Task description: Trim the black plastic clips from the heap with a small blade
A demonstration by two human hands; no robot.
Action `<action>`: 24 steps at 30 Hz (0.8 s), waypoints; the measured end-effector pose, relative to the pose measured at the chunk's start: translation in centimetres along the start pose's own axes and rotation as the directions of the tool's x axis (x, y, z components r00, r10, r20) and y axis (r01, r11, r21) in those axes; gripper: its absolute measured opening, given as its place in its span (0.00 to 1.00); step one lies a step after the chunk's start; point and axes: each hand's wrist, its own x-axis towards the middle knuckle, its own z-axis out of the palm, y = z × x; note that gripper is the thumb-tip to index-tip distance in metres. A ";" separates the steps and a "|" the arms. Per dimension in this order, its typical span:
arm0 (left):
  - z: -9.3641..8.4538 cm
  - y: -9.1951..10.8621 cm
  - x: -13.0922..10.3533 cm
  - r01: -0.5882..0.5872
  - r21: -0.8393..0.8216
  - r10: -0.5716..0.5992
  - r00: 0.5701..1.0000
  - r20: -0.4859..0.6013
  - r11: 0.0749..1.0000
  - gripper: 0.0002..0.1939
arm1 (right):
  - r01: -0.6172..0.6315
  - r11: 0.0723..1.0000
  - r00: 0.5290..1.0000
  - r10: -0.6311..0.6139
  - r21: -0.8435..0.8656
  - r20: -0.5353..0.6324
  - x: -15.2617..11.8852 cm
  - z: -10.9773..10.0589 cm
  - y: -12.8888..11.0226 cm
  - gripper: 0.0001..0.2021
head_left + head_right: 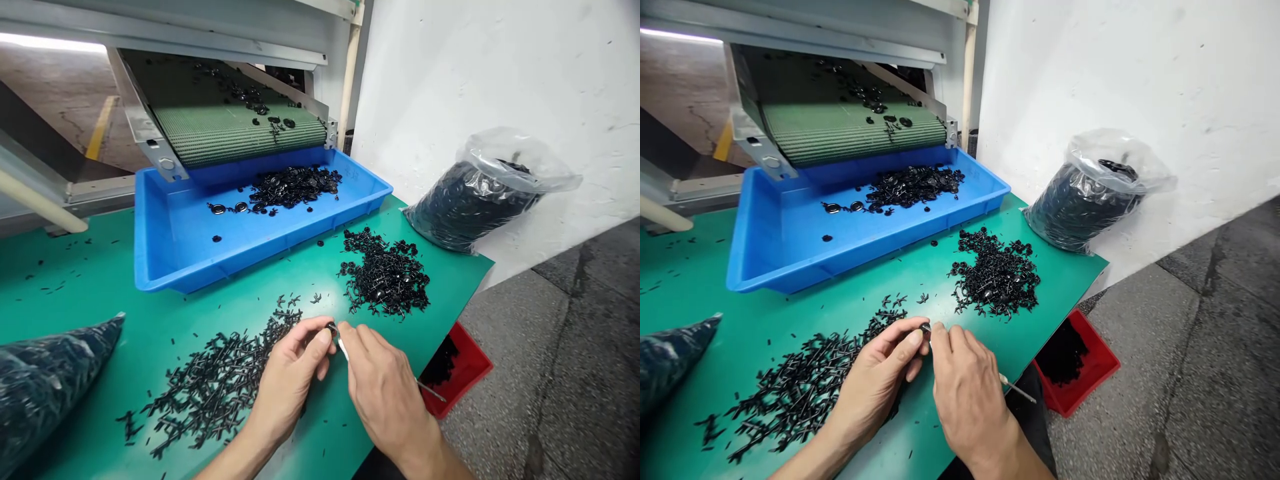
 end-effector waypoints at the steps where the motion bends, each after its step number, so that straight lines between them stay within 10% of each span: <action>1: 0.0 -0.1 0.0 -0.009 0.034 0.010 1.000 -0.007 0.999 0.17 | 0.004 1.000 1.000 -0.004 -0.003 -0.021 -0.1 0.2 -0.2 0.16; 5: -0.2 0.0 -0.2 -0.035 0.194 0.041 0.999 -0.029 0.980 0.17 | -0.026 0.998 0.999 0.028 0.050 -0.033 0.1 0.2 -0.6 0.12; 12: -0.7 0.7 0.1 -0.086 0.364 0.093 0.996 -0.002 0.927 0.16 | -0.151 0.933 0.933 0.025 0.327 0.360 2.8 -0.9 1.9 0.11; 24: -0.4 1.9 1.0 0.113 -0.310 -0.127 0.992 -0.024 0.944 0.04 | -0.139 0.986 0.953 0.159 -0.093 0.257 11.3 -1.2 6.2 0.15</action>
